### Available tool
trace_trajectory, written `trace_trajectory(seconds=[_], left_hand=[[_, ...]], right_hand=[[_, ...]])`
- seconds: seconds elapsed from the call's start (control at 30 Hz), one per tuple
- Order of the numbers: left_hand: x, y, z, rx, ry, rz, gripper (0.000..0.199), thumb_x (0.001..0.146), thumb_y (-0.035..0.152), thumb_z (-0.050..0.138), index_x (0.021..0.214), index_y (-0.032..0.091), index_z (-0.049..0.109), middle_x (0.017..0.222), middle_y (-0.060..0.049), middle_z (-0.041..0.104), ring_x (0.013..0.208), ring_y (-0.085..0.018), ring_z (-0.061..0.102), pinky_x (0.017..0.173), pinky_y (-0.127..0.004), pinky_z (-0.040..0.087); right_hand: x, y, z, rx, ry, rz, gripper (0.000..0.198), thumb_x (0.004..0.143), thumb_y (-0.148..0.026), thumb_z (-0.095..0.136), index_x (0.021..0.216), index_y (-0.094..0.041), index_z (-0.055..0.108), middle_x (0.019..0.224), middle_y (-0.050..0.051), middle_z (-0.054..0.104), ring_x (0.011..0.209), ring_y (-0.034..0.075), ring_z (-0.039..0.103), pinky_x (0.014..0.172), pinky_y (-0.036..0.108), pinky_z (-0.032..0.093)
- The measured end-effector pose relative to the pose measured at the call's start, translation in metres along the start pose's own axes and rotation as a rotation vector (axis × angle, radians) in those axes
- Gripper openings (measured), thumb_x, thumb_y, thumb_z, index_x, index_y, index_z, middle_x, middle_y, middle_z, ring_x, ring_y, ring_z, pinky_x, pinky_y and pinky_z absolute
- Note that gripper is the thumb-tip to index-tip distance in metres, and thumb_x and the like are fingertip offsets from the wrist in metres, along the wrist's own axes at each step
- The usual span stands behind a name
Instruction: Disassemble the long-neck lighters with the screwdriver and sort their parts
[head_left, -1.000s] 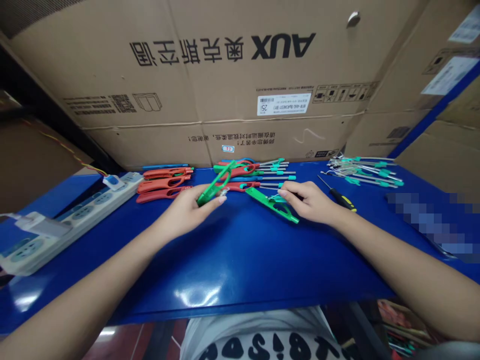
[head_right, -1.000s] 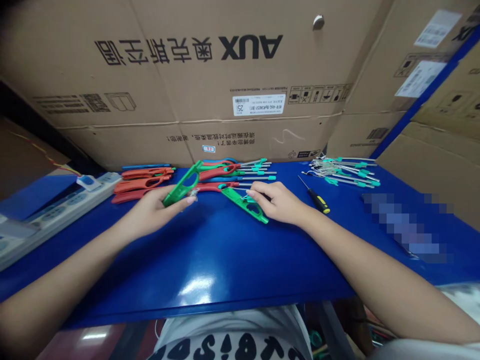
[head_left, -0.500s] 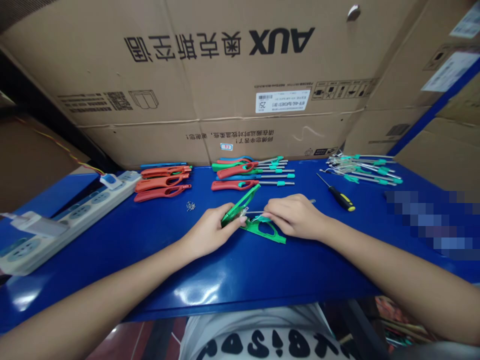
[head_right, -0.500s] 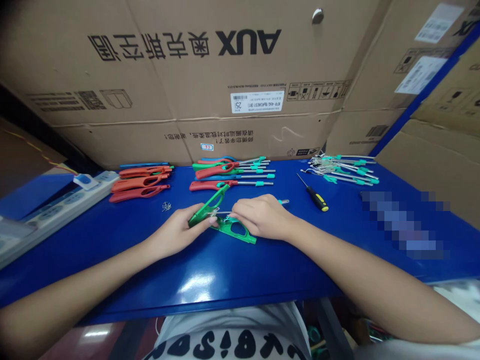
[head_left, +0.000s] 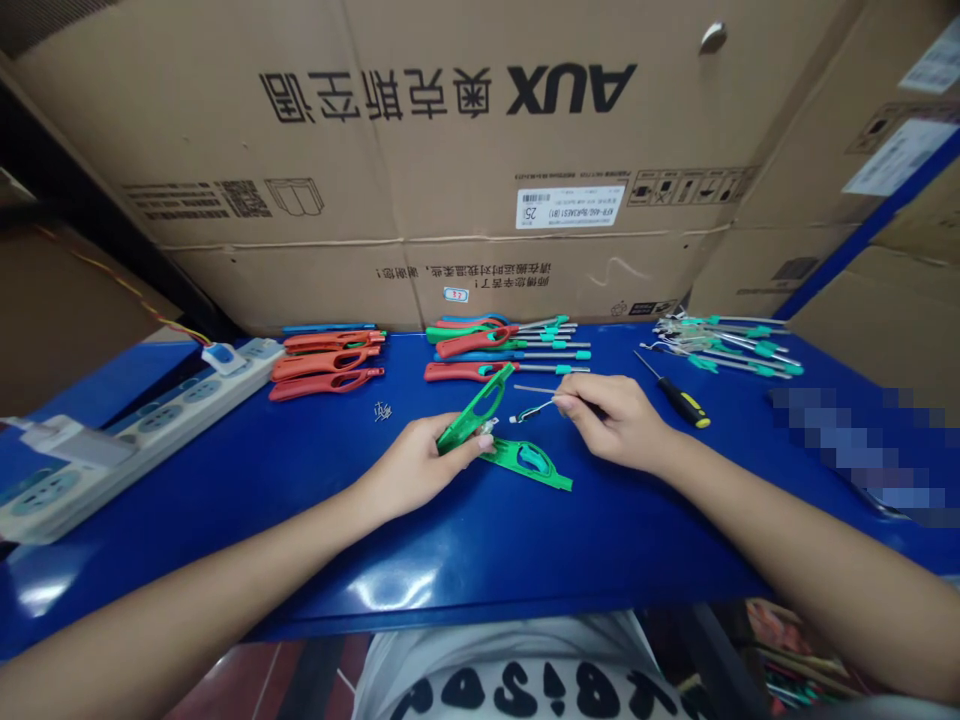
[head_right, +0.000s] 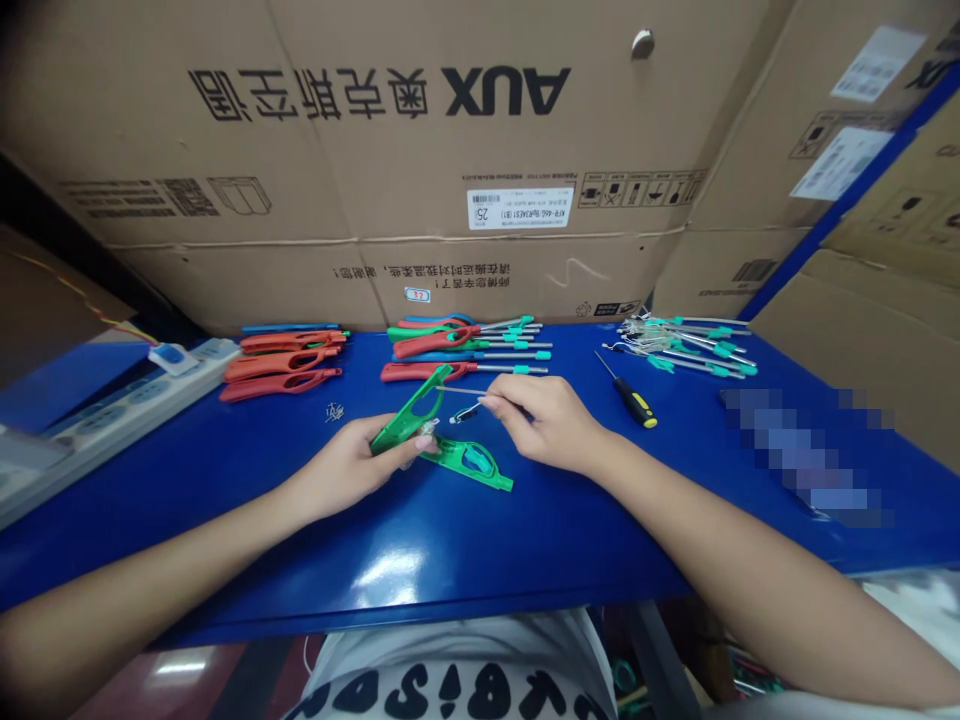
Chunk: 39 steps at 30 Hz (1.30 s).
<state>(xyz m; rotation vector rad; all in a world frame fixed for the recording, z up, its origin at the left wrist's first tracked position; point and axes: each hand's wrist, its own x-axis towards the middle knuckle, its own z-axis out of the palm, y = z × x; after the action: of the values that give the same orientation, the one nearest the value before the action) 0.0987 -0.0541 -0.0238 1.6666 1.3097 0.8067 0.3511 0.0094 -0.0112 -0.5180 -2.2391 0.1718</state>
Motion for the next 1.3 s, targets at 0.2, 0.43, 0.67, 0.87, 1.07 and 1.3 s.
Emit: trace_trajectory(seconds=[0.2,0.43,0.67,0.87,1.07,1.3], left_hand=[[-0.006,0.012,0.014,-0.5,0.061,-0.133,0.042,0.077,0.05,0.081,0.093,0.016,0.061,0.065,0.007,0.047,0.05,-0.006,0.036,0.046,-0.02,0.026],[-0.01,0.015,0.025,-0.755,0.005,-0.176,0.039,0.074,0.042,0.087,0.09,0.013,0.067,0.054,0.01,0.037,0.048,-0.004,0.028,0.045,-0.018,0.027],[-0.01,0.012,0.018,-0.442,-0.078,-0.096,0.035,0.08,0.047,0.078,0.08,0.014,0.067,0.049,0.007,0.047,0.045,-0.007,0.04,0.046,-0.02,0.033],[0.0,0.0,-0.001,0.09,0.193,0.216,0.033,0.075,0.037,0.083,0.101,0.018,0.074,0.088,-0.002,0.072,0.065,-0.013,0.059,0.061,-0.025,0.047],[0.008,-0.015,-0.01,0.354,0.111,0.341,0.044,0.074,0.038,0.086,0.111,0.02,0.071,0.106,-0.004,0.076,0.089,-0.021,0.07,0.08,-0.03,0.054],[0.005,-0.01,-0.008,0.445,0.0,0.342,0.036,0.08,0.035,0.081,0.109,0.018,0.069,0.102,-0.006,0.074,0.09,-0.022,0.07,0.082,-0.031,0.054]], right_hand=[[0.002,-0.015,0.014,0.155,0.071,0.276,0.03,0.103,-0.03,0.047,0.075,-0.02,0.054,0.06,-0.005,0.051,0.051,0.007,0.046,0.053,0.02,0.037],[-0.002,-0.036,0.025,0.153,-0.283,0.33,0.028,0.097,-0.048,0.056,0.095,-0.02,0.056,0.076,-0.002,0.062,0.063,0.01,0.054,0.058,0.022,0.035],[-0.001,-0.025,0.017,-0.014,-0.524,0.247,0.022,0.101,-0.034,0.045,0.092,-0.02,0.058,0.086,0.003,0.069,0.074,0.015,0.061,0.062,0.024,0.03],[0.001,-0.02,0.004,-0.192,-0.626,0.211,0.02,0.1,-0.031,0.044,0.088,-0.019,0.056,0.084,0.003,0.066,0.069,0.015,0.057,0.058,0.027,0.022],[0.001,-0.02,0.011,-0.291,-0.811,0.139,0.026,0.103,-0.038,0.042,0.1,-0.019,0.059,0.099,0.005,0.069,0.074,0.017,0.061,0.057,0.029,0.019],[0.001,-0.024,0.015,-0.38,-0.858,0.089,0.021,0.1,-0.034,0.047,0.103,-0.018,0.06,0.097,0.007,0.07,0.076,0.019,0.063,0.057,0.03,0.019]])
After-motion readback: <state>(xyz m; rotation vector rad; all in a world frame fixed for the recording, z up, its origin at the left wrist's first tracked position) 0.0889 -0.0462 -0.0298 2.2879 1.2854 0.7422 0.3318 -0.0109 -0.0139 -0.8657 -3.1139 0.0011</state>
